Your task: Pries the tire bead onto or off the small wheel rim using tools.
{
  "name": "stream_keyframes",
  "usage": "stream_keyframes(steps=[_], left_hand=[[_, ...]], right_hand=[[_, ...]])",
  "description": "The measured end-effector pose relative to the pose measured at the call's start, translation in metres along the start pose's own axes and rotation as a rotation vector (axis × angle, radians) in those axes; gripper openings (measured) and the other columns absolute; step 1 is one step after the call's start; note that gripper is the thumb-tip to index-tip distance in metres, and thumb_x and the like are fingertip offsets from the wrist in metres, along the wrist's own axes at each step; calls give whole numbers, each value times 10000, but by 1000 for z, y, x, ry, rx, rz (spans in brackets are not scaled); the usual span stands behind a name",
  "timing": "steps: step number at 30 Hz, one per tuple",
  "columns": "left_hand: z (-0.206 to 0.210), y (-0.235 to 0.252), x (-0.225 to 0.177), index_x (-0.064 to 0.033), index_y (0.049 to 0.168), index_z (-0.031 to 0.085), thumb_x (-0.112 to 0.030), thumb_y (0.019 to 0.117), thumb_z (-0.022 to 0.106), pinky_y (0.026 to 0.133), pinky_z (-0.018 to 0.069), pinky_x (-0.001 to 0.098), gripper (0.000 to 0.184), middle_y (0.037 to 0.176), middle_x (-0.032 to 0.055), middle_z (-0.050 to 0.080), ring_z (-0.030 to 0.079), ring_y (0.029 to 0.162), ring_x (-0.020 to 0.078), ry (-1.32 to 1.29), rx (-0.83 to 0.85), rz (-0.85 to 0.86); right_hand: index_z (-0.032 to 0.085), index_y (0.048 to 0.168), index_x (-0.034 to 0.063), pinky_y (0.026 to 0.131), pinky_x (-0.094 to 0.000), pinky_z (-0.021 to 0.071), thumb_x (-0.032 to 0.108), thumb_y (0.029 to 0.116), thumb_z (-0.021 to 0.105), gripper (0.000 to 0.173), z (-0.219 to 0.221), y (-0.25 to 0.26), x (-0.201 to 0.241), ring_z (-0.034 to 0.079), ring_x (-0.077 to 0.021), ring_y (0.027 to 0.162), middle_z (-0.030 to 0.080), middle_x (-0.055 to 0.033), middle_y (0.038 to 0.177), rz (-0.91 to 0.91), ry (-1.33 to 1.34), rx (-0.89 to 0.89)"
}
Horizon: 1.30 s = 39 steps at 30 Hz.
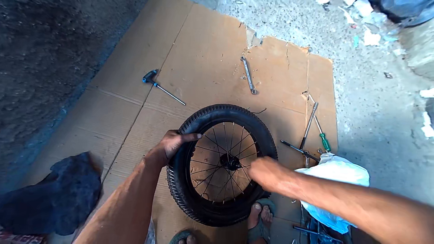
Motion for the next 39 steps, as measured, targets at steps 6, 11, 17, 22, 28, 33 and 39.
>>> stream_keyframes(steps=[6, 11, 17, 22, 28, 33, 39], left_hand=[[0, 0, 0, -22, 1166, 656, -414, 881, 795, 672, 637, 462, 504, 858, 184, 724, 731, 717, 308, 44, -2, -4], [1, 0, -6, -32, 1181, 658, -413, 884, 792, 682, 635, 468, 501, 881, 188, 723, 730, 735, 316, 53, -12, 8], [2, 4, -11, -44, 1200, 655, -428, 890, 786, 682, 634, 469, 511, 888, 184, 723, 731, 737, 309, 79, -30, -17], [4, 11, -19, -33, 1199, 653, -451, 883, 781, 690, 627, 460, 539, 896, 179, 722, 726, 742, 297, 84, -42, -50], [6, 18, -31, -30, 1191, 653, -423, 886, 774, 681, 616, 453, 512, 922, 170, 714, 712, 747, 283, 76, -25, -104], [3, 21, -28, -10, 1154, 665, -389, 850, 820, 684, 621, 472, 510, 912, 177, 718, 716, 737, 294, 38, -25, -91], [1, 19, -23, -6, 1166, 657, -390, 856, 818, 695, 623, 479, 519, 918, 184, 718, 720, 747, 304, 38, -8, -71]], right_hand=[[646, 1121, -49, 572, -487, 590, 63, 974, 560, 204, 115, -67, 6, 714, -375, 705, 679, -214, 907, 378, -43, -307], [652, 1064, 54, 425, -407, 537, 291, 1035, 514, 276, 190, -68, -21, 643, -265, 502, 630, -98, 728, 328, -91, -665], [632, 1094, 83, 443, -408, 549, 405, 1088, 410, 392, 237, -63, -45, 663, -254, 526, 660, -82, 751, 273, 24, -757], [632, 989, 52, 614, -514, 582, 560, 1073, 349, 587, 248, -51, -61, 719, -351, 715, 666, -150, 754, 418, 292, -471], [672, 1112, 56, 850, -587, 556, 407, 1016, 523, 393, 240, -16, -94, 704, -398, 1013, 715, -206, 1009, 614, 474, -186], [696, 1100, 79, 839, -593, 561, 415, 996, 533, 388, 210, -29, -89, 708, -391, 1046, 727, -203, 1041, 668, 372, -87], [677, 1018, 53, 777, -576, 564, 423, 1017, 497, 412, 198, -45, -94, 725, -402, 948, 726, -200, 932, 483, 196, -134]])
Point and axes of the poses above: each hand's wrist, its own y-axis towards the middle knuckle, its own z-axis out of the palm, x = y × z, the point moved 1 cm from there along y, towards the middle knuckle
